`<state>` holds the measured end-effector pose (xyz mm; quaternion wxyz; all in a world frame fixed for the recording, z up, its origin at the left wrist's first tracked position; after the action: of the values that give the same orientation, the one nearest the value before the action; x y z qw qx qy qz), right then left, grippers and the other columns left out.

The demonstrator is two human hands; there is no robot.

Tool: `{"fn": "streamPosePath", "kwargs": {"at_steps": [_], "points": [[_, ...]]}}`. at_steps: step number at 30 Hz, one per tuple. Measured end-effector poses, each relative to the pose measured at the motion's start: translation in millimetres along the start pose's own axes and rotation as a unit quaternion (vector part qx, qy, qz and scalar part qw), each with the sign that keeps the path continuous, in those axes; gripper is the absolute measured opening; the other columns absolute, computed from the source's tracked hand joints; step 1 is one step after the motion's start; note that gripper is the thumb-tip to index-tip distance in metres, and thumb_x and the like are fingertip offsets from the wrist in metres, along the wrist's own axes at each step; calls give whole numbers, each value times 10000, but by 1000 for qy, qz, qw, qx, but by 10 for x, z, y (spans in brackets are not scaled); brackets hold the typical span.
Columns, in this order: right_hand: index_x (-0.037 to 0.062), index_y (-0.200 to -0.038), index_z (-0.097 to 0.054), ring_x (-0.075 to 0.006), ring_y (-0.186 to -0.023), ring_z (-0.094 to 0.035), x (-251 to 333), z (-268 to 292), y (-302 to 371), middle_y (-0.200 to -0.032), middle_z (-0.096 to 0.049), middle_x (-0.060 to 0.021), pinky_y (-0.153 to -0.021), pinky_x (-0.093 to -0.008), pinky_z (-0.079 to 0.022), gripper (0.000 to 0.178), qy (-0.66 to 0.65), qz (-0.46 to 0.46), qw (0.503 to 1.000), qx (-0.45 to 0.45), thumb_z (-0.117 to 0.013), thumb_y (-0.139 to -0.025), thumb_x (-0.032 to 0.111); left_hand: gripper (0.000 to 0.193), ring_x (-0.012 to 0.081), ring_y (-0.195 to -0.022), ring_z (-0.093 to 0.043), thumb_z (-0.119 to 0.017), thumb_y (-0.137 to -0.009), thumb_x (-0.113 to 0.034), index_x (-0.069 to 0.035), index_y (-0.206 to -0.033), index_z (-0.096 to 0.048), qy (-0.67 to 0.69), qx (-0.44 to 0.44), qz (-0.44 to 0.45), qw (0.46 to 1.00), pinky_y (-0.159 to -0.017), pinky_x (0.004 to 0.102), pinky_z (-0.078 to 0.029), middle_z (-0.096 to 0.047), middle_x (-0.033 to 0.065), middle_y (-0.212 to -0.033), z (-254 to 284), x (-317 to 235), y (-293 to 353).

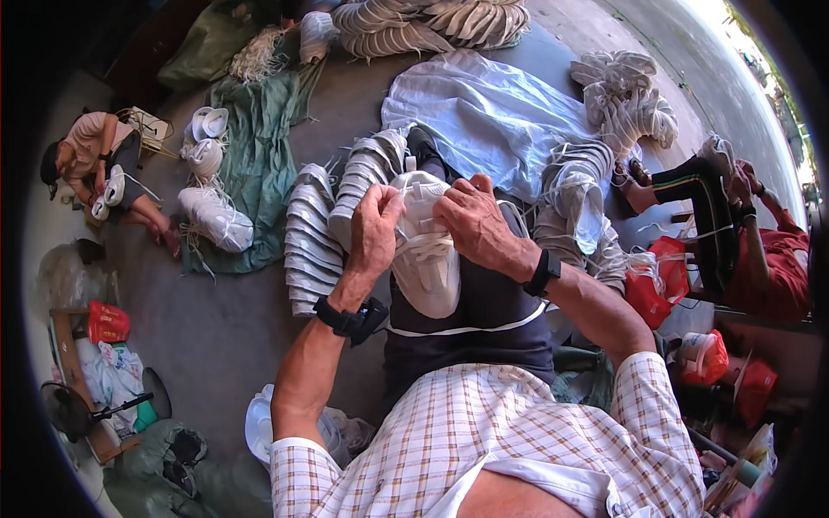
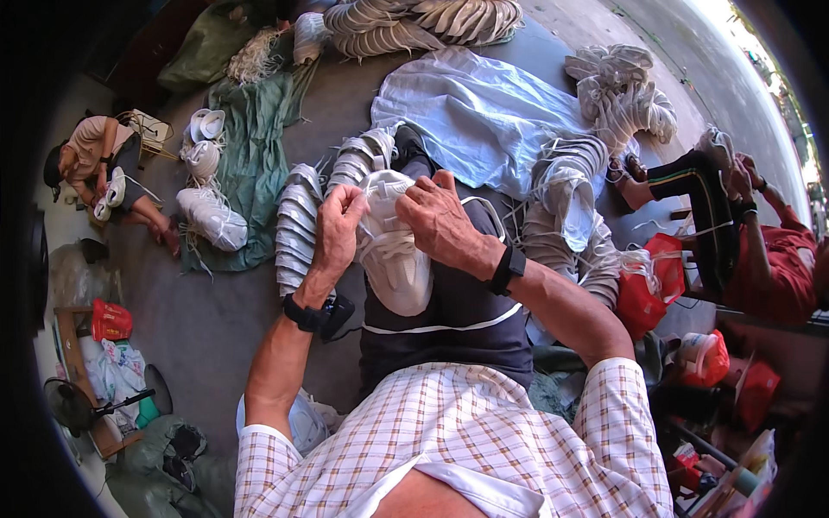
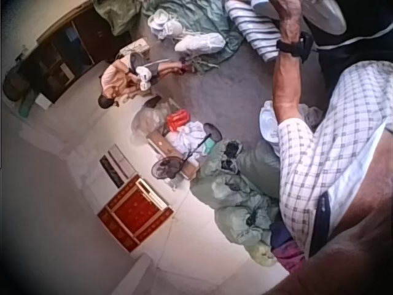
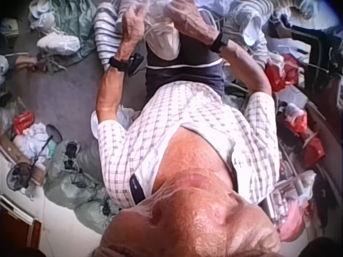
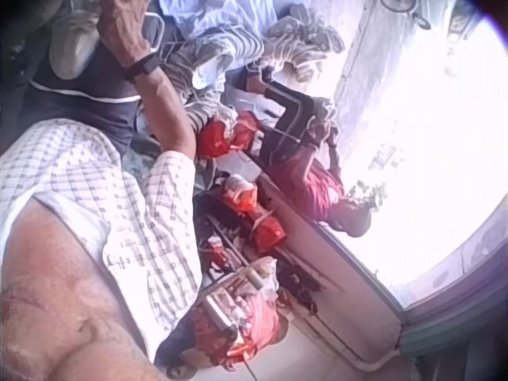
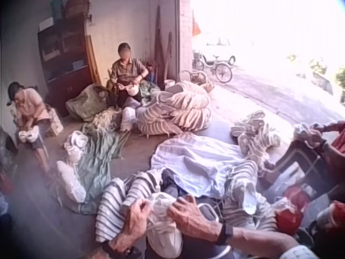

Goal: The recorder is lacing several pairs of white shoes in a workshop environment.

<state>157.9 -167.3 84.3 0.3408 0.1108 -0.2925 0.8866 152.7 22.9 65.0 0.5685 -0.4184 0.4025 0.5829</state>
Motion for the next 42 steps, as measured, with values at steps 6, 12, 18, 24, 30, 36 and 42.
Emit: {"fn": "streamPosePath", "kwargs": {"at_steps": [6,12,18,24,30,36,42], "points": [[107,-830,-577,-257,-860,-534,54,-27,-36,-784,-559,-36,-829,-417,-330,238,23,23,999,18,-704,-649,17,166,82,-764,-526,-594,-1009,-181,-21,-969,-621,190,-37,46,980,-712,248,-440,-621,5,-862,-26,147,-21],[115,-857,-606,-249,-915,-524,61,-107,-52,-816,-561,-40,-866,-417,-328,175,-32,-8,999,-2,-726,-739,69,159,71,-787,-513,-601,-1008,-177,-28,-957,-623,269,-37,66,960,-762,217,-414,-612,-4,-864,-43,143,-24],[114,-877,-613,-259,-978,-506,75,73,42,-934,-549,-49,-924,-436,-317,166,-4,-7,999,-51,-729,-764,75,169,78,-810,-532,-605,-1005,-192,-27,-974,-627,274,-25,59,960,-798,222,-421,-633,5,-886,2,131,-1],[110,-889,-611,-270,-973,-498,83,-119,-1,-944,-544,-58,-912,-436,-318,181,-17,-8,1000,-16,-729,-762,59,177,82,-820,-544,-599,-1008,-207,-34,-989,-631,243,-18,71,967,-816,229,-427,-641,6,-901,13,64,-5],[105,-932,-607,-269,-950,-485,215,-50,-93,-930,-520,-70,-888,-430,-321,229,-17,0,999,-46,-737,-749,62,193,77,-827,-539,-597,-1012,-223,-34,-990,-627,258,1,85,962,-829,230,-426,-632,-3,-897,50,-8,21],[20,-961,-595,-292,-966,-487,237,-257,-213,-955,-530,-122,-840,-433,-328,238,20,6,1000,19,-654,-736,73,191,64,-816,-521,-596,-1018,-221,-44,-955,-635,248,9,41,968,-809,220,-415,-604,-22,-866,28,40,-19],[3,-966,-522,-369,-957,-527,659,-121,-196,-984,-531,-167,-816,-469,-428,324,-177,40,983,-24,-669,-680,-24,195,65,-800,-529,-619,-1008,-213,-33,-937,-644,265,18,37,963,-791,206,-417,-608,-9,-851,65,121,-55]]}}
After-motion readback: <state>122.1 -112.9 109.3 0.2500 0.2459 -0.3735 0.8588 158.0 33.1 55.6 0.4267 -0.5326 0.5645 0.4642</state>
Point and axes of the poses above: each hand's wrist, its own y-axis away from the middle knuckle, its own z-axis out of the back of the hand, x = y × z, the point moved 3 cm from there along -y, towards the middle knuckle
